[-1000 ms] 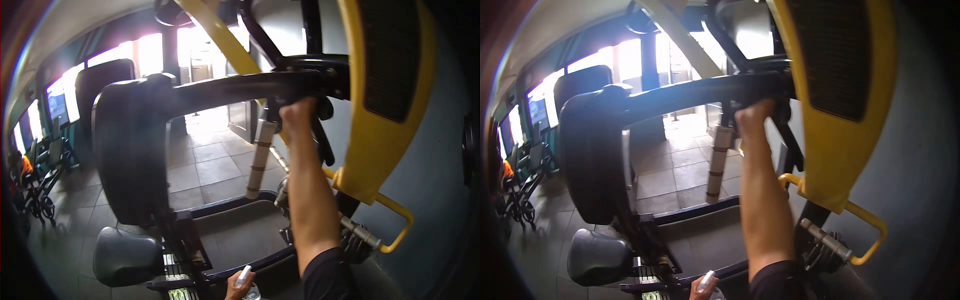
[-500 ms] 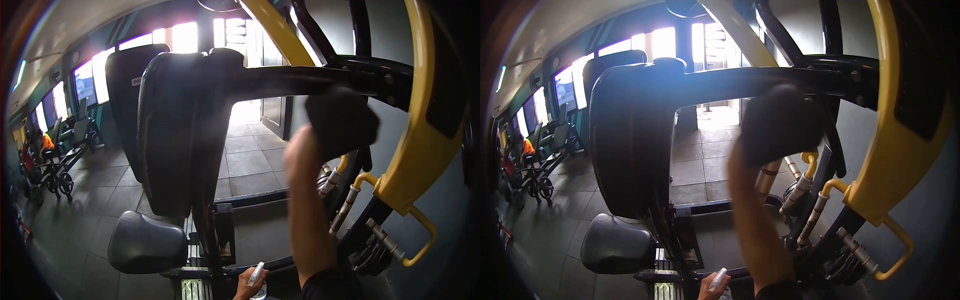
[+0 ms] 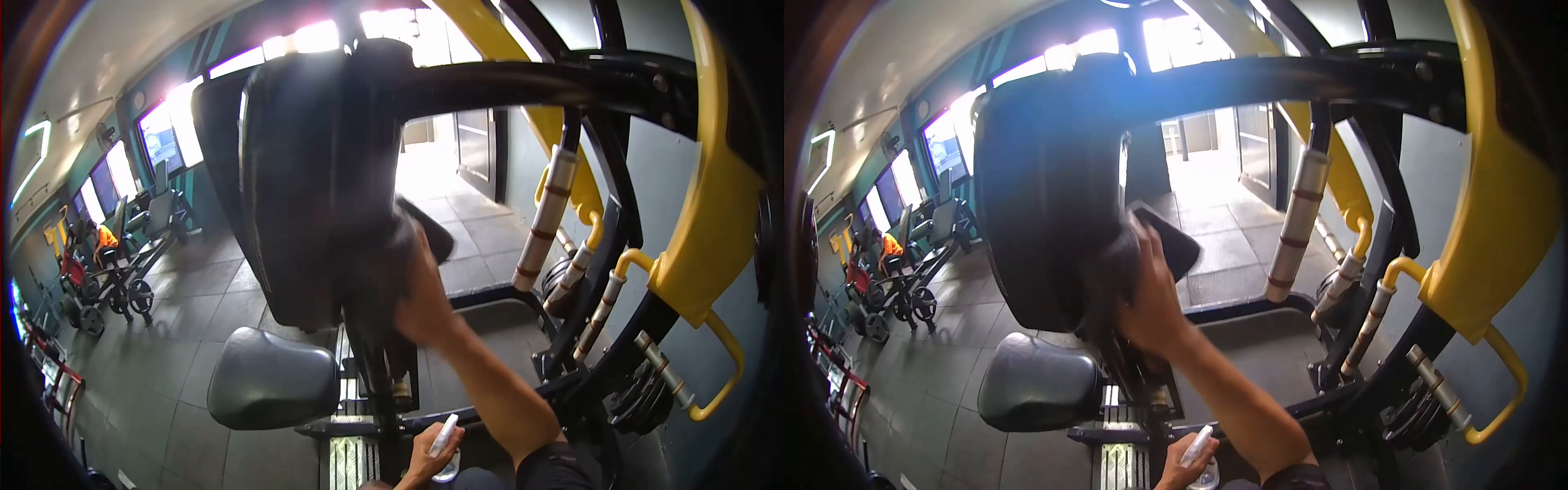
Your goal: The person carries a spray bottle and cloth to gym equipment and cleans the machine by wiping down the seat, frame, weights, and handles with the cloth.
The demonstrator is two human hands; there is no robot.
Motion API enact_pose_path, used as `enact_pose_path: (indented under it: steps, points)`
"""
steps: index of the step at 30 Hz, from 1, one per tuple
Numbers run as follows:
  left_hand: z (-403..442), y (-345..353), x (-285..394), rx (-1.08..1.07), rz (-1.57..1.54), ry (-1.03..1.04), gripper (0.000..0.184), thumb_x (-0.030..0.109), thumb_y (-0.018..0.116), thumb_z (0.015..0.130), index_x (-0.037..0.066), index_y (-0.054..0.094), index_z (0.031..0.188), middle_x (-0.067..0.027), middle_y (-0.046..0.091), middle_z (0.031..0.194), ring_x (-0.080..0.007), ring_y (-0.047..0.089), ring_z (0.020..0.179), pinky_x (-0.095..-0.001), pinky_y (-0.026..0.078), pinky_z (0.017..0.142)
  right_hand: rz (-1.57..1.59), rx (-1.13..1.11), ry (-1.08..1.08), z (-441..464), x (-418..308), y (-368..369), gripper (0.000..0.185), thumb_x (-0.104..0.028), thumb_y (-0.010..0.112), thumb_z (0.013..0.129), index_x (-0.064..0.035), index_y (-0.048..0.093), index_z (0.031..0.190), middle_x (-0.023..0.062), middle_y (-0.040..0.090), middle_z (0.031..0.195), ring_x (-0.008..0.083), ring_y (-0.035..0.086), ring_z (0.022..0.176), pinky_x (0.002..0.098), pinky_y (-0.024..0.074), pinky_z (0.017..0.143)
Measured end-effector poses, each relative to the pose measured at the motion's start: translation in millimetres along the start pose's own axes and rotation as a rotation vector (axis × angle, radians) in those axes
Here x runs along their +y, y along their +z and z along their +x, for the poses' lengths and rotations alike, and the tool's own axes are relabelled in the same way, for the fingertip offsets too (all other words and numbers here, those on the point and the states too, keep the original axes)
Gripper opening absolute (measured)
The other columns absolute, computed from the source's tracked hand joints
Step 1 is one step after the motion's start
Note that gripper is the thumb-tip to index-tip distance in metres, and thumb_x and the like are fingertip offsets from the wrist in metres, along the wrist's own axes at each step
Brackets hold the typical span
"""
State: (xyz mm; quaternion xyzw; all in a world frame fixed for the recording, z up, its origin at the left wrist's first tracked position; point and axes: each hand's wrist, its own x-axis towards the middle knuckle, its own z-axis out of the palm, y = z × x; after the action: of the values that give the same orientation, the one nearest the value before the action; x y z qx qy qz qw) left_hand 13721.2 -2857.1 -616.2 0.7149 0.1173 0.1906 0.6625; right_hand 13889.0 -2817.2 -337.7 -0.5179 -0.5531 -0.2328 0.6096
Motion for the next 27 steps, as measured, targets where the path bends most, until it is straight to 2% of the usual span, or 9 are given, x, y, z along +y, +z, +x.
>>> enact_pose_path:
  steps: [3, 7, 9, 15, 16, 18, 21, 23, 27]
  points:
    - [4, 4, 5, -0.011, 0.069, 0.012, 0.022, 0.022, 0.072, 0.096, 0.001, 0.07, 0.091, -0.0075, 0.065, 0.074, -0.0146, 0.066, 0.062, -0.0295, 0.053, 0.058, 0.335, 0.028, 0.241, 54, 10, -4, 0.042, -0.013, 0.062, 0.089, 0.0029, 0.05, 0.126, 0.0284, 0.054, 0.13, 0.0446, 0.054, 0.122, 0.0516, 0.0424, 0.106]
    - [10, 11, 3, -0.086, 0.093, 0.037, 0.019, 0.019, 0.069, 0.095, 0.0, 0.068, 0.097, -0.012, 0.066, 0.083, -0.0234, 0.067, 0.071, -0.0343, 0.053, 0.066, 0.008, 0.029, 0.06, 10, 21, 15, 0.073, -0.015, 0.069, 0.085, 0.01, 0.032, 0.143, 0.039, 0.047, 0.136, 0.0553, 0.05, 0.125, 0.0514, 0.0397, 0.111]
    - [9, 17, 9, -0.113, 0.129, 0.102, 0.016, 0.015, 0.069, 0.091, 0.0, 0.068, 0.099, -0.0146, 0.067, 0.087, -0.0289, 0.067, 0.076, -0.0367, 0.054, 0.07, -0.09, -0.028, -0.027, -53, 32, 32, 0.102, -0.014, 0.076, 0.08, 0.0183, 0.009, 0.149, 0.0504, 0.034, 0.141, 0.063, 0.038, 0.134, 0.0548, 0.0353, 0.116]
    - [-1, 36, -12, -0.162, 0.136, 0.133, 0.02, 0.011, 0.071, 0.085, 0.001, 0.069, 0.102, -0.0182, 0.07, 0.092, -0.0317, 0.069, 0.079, -0.0385, 0.054, 0.071, 0.197, 0.05, 0.26, -39, 30, 33, 0.097, -0.006, 0.074, 0.077, 0.0115, 0.017, 0.153, 0.0356, 0.048, 0.14, 0.0521, 0.052, 0.127, 0.0502, 0.0438, 0.109]
    - [-9, 39, -18, -0.199, 0.055, -0.064, 0.033, 0.016, 0.071, 0.089, 0.003, 0.067, 0.119, -0.0205, 0.069, 0.117, -0.0307, 0.068, 0.104, -0.0413, 0.053, 0.088, 0.163, 0.158, 0.174, -46, 32, 44, 0.094, -0.007, 0.074, 0.079, 0.01, 0.02, 0.153, 0.0349, 0.048, 0.14, 0.0497, 0.05, 0.13, 0.0483, 0.042, 0.111]
    - [-21, 40, -64, -0.232, 0.496, 0.158, 0.051, 0.023, 0.07, 0.094, 0.005, 0.055, 0.14, -0.0202, 0.054, 0.144, -0.0306, 0.053, 0.132, -0.0438, 0.041, 0.108, 0.041, 0.291, 0.103, -67, 20, 62, 0.092, -0.01, 0.074, 0.079, 0.0101, 0.022, 0.153, 0.0354, 0.043, 0.144, 0.05, 0.043, 0.136, 0.0478, 0.0367, 0.114]
    - [-24, 47, -75, -0.262, 0.353, 0.102, 0.047, 0.025, 0.069, 0.095, 0.005, 0.058, 0.136, -0.0202, 0.057, 0.139, -0.031, 0.055, 0.128, -0.0434, 0.043, 0.105, -0.154, 0.366, 0.084, -70, 4, 71, 0.089, -0.015, 0.074, 0.079, 0.0127, 0.028, 0.15, 0.038, 0.034, 0.151, 0.0547, 0.034, 0.14, 0.0495, 0.0309, 0.118]
    - [-23, 52, -79, -0.274, 0.307, 0.074, 0.044, 0.026, 0.069, 0.095, 0.005, 0.059, 0.133, -0.0203, 0.059, 0.135, -0.0312, 0.057, 0.125, -0.0431, 0.044, 0.104, 0.375, 0.28, 0.355, -26, 17, 60, 0.082, -0.014, 0.072, 0.08, 0.0101, 0.034, 0.148, 0.039, 0.032, 0.151, 0.0547, 0.034, 0.14, 0.0497, 0.0319, 0.117]
    - [-19, 56, -82, -0.292, 0.271, 0.049, 0.04, 0.029, 0.068, 0.096, 0.005, 0.063, 0.127, -0.0203, 0.063, 0.128, -0.0318, 0.06, 0.12, -0.0425, 0.046, 0.1, 0.477, 0.303, 0.204, 68, -4, 11, 0.071, -0.012, 0.073, 0.078, 0.0032, 0.047, 0.143, 0.0377, 0.035, 0.15, 0.054, 0.035, 0.14, 0.0508, 0.0335, 0.116]
